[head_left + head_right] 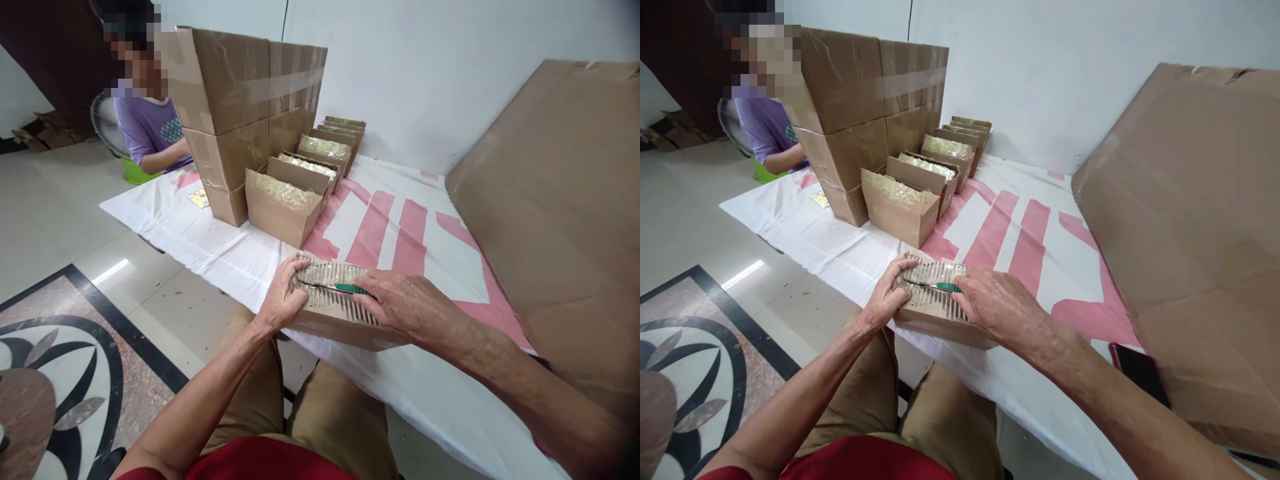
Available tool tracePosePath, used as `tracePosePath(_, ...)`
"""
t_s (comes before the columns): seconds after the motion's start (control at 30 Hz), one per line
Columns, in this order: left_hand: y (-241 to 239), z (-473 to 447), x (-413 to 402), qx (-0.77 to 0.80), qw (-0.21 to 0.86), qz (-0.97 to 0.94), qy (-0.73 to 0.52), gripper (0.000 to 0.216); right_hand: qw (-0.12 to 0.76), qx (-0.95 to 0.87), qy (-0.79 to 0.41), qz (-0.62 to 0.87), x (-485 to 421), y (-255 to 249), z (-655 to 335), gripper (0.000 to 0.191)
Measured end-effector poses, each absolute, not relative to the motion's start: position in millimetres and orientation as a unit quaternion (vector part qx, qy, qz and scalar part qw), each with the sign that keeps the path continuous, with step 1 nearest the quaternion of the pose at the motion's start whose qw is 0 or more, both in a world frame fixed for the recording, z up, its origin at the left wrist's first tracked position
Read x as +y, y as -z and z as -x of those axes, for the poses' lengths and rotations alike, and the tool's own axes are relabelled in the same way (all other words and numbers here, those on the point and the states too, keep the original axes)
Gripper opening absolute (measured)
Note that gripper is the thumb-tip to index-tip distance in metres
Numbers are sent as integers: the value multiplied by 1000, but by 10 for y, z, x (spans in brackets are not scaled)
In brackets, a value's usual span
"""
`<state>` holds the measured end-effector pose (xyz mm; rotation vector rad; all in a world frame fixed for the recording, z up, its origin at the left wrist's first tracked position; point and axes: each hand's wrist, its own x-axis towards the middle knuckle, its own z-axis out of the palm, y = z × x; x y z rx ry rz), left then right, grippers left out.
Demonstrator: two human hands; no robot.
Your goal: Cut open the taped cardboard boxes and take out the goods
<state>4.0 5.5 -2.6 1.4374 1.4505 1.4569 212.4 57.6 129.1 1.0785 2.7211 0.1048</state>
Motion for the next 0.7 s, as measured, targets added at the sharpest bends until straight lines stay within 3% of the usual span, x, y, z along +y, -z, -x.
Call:
tracePosePath(0.13,-9,-16,29,550,314,-548,-546,60,160,917,-34,-364,601,-1543,-2130,23)
tracePosePath(0.33,-19,-14,6,555,331,-536,-543,62,76,942,24,-325,729,-1581,-2225,30)
tracePosePath(0.7,-118,-44,-10,577,311,-538,-531,59,158,926,-25,-343,573,-1575,-2025,22)
